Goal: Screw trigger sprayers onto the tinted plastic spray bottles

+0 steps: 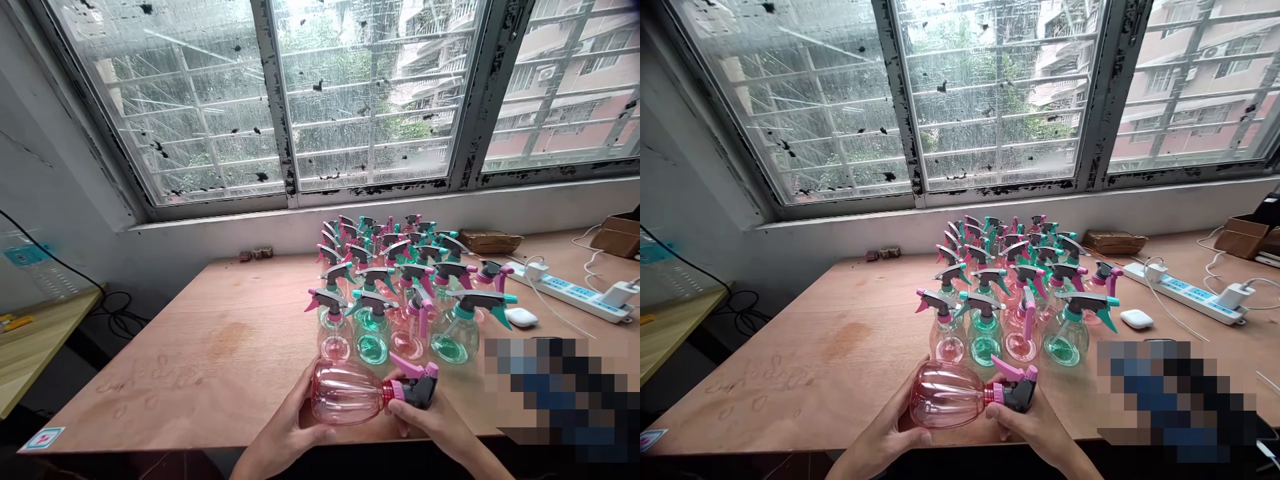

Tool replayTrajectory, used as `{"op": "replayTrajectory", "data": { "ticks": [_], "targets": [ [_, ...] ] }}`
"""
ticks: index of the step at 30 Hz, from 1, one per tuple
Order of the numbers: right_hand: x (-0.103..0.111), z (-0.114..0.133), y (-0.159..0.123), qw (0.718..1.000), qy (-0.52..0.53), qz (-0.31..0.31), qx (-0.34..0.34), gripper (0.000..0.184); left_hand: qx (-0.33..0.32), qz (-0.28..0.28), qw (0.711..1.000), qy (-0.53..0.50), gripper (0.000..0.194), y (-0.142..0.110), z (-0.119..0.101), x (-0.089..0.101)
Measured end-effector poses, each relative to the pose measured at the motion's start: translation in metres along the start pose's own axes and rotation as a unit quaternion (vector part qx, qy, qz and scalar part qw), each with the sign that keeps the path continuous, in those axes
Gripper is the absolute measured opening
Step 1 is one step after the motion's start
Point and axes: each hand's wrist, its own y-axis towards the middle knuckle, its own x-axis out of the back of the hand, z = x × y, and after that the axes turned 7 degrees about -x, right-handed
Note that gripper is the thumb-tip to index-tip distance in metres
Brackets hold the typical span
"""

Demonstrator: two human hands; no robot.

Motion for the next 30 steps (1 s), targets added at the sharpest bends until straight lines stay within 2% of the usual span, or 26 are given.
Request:
{"op": "replayTrajectory", "data": {
  "ticks": [7,13,19,25,30],
  "targets": [
    [0.0017,0.0030,-0.0003,1.000,0.005,0.022,0.004,0.043,-0.013,0.004,1.000,0.006,0.105,0.0006,0.0052,-0.0002],
    [0.0004,0.0001,0.0001,1.000,0.013,0.006,0.004,0.047,-0.006,-0.007,1.000,-0.030,0.132,-0.0020,0.0068,0.0011],
    [0.0022,0.0007,0.0008,1.000,-0.002,0.020,0.014,0.042,-0.014,0.011,0.999,-0.037,0.111,0.0006,0.0045,0.0013],
    [0.0004,-0.0042,0.0027,1.000,0.005,0.006,0.017,0.045,-0.025,0.014,0.999,-0.037,0.114,0.0043,0.0000,-0.0027],
    [-0.0026,-0.0061,0.0042,1.000,0.016,-0.004,0.014,0.046,-0.021,0.009,0.999,-0.032,0.119,0.0011,0.0072,0.0025]
  ]
}}
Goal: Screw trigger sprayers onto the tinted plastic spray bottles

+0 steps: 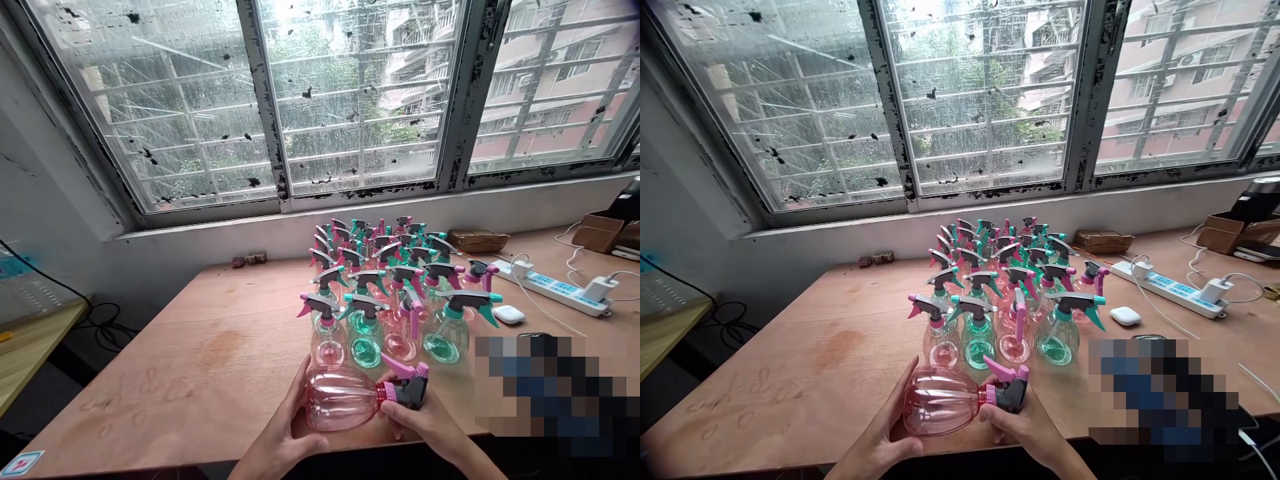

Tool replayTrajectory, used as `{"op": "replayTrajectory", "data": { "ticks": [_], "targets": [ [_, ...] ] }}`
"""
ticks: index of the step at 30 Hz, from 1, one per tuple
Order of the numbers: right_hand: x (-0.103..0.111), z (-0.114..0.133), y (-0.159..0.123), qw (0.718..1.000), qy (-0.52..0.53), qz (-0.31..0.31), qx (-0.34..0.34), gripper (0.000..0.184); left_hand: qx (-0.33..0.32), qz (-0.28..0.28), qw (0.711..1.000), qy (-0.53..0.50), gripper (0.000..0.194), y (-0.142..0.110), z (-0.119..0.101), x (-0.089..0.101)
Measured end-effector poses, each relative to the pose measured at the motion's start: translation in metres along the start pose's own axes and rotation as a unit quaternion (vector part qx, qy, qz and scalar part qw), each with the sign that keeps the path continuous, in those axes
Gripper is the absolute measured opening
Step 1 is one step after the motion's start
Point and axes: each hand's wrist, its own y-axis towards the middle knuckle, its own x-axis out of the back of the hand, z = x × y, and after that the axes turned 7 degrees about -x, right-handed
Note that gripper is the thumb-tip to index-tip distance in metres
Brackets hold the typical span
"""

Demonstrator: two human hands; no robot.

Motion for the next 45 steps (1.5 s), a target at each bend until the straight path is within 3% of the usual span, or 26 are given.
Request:
{"op": "replayTrajectory", "data": {
  "ticks": [6,22,29,38,45],
  "targets": [
    [-0.001,0.001,0.001,1.000,-0.002,-0.003,0.001,0.047,-0.001,0.004,1.000,0.019,0.102,-0.002,0.004,0.004],
    [-0.001,0.006,0.001,1.000,0.000,-0.005,0.014,0.045,0.016,-0.012,1.000,0.016,0.113,0.002,0.000,-0.002],
    [-0.002,0.007,0.000,1.000,-0.005,-0.008,0.008,0.046,0.010,-0.004,1.000,0.018,0.098,0.001,0.000,-0.002],
    [-0.001,0.012,-0.001,1.000,-0.022,-0.007,0.005,0.048,0.023,-0.008,1.000,-0.007,0.112,0.001,-0.003,-0.002],
    [0.002,0.010,-0.001,1.000,-0.028,0.002,0.002,0.043,0.027,-0.013,0.999,0.025,0.101,0.002,-0.006,-0.003]
  ]
}}
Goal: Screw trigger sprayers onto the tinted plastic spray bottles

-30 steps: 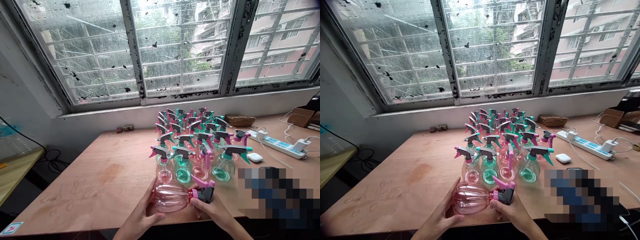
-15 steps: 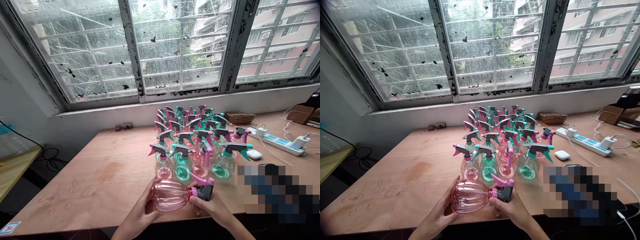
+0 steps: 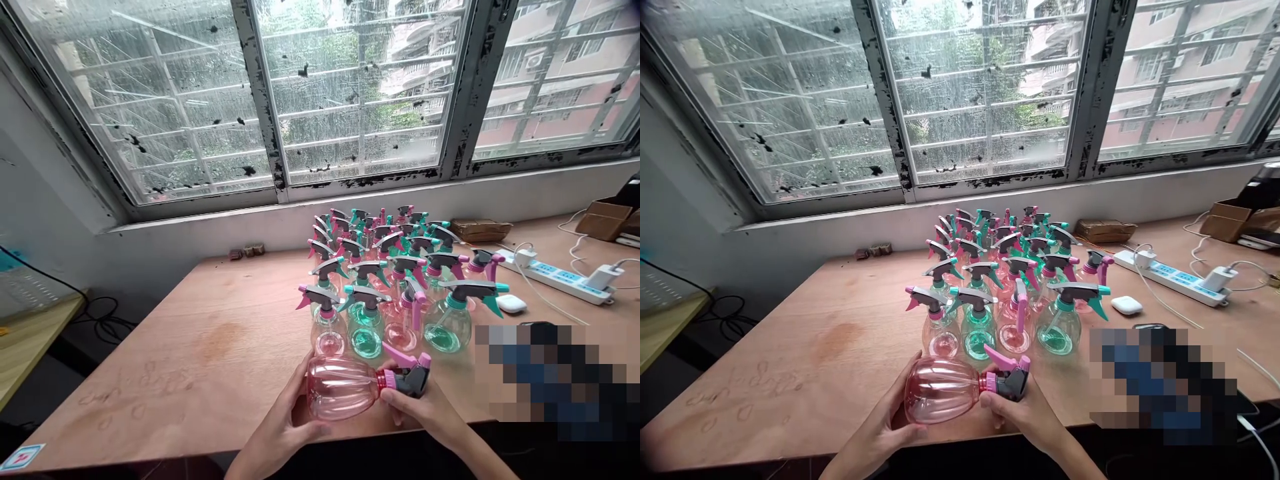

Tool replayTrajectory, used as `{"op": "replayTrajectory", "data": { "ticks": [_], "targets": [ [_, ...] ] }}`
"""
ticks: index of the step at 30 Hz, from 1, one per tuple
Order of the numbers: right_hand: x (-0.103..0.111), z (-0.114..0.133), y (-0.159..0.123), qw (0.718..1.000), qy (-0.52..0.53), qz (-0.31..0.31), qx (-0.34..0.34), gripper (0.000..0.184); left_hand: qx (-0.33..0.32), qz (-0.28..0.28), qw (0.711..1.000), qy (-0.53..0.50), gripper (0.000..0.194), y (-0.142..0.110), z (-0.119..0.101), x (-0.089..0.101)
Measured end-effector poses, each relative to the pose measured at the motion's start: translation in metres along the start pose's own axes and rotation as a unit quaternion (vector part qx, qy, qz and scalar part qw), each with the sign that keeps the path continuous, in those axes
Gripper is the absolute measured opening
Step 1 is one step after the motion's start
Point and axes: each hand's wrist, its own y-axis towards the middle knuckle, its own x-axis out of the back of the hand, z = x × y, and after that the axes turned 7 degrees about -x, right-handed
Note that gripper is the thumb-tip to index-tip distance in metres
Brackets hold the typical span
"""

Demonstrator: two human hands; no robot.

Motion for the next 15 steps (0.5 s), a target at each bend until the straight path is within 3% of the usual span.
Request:
{"op": "replayTrajectory", "data": {
  "ticks": [6,12,15],
  "targets": [
    [-0.0024,-0.0051,0.0014,1.000,0.011,-0.019,0.002,0.045,-0.009,0.007,1.000,0.005,0.093,-0.0013,0.0066,0.0003],
    [-0.0019,-0.0055,0.0007,1.000,0.006,-0.029,0.005,0.045,-0.003,0.006,1.000,0.007,0.113,-0.0032,0.0063,0.0022],
    [-0.0014,-0.0026,-0.0002,1.000,0.015,-0.023,0.000,0.045,-0.003,-0.002,1.000,0.014,0.101,-0.0025,0.0038,0.0017]
  ]
}}
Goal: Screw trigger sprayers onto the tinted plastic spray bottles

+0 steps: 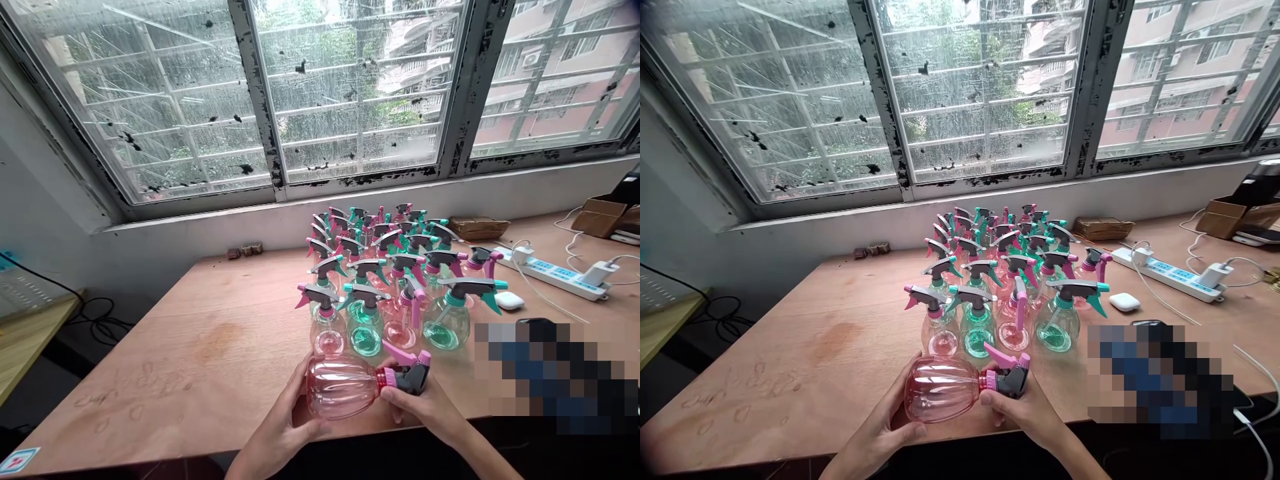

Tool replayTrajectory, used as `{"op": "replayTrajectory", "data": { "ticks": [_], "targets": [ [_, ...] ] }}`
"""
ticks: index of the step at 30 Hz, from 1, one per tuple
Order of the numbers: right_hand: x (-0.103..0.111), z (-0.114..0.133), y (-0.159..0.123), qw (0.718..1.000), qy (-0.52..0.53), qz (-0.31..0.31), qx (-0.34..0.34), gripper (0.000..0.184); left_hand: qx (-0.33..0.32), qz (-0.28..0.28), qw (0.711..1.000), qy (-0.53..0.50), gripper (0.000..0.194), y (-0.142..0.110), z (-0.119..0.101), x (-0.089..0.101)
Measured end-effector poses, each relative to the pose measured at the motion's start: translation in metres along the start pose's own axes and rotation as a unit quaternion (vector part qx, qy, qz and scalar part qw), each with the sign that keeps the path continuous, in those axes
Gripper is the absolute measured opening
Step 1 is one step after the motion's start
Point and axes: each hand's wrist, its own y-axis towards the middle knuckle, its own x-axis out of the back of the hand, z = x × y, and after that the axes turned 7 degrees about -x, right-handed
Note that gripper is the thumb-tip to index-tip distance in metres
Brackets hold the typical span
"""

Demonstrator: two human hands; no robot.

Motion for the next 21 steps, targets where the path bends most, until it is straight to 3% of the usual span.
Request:
{"op": "replayTrajectory", "data": {
  "ticks": [8,14,21],
  "targets": [
    [0.0002,0.0000,-0.0009,1.000,0.013,0.002,-0.004,0.046,-0.005,0.013,1.000,0.001,0.098,0.0012,0.0001,-0.0017],
    [0.0024,-0.0028,-0.0018,1.000,0.003,-0.001,-0.011,0.046,0.008,0.014,1.000,-0.019,0.116,0.0006,-0.0041,-0.0005],
    [0.0016,-0.0011,-0.0013,1.000,0.009,0.010,-0.003,0.042,-0.007,0.024,1.000,0.008,0.107,0.0016,-0.0045,-0.0002]
  ]
}}
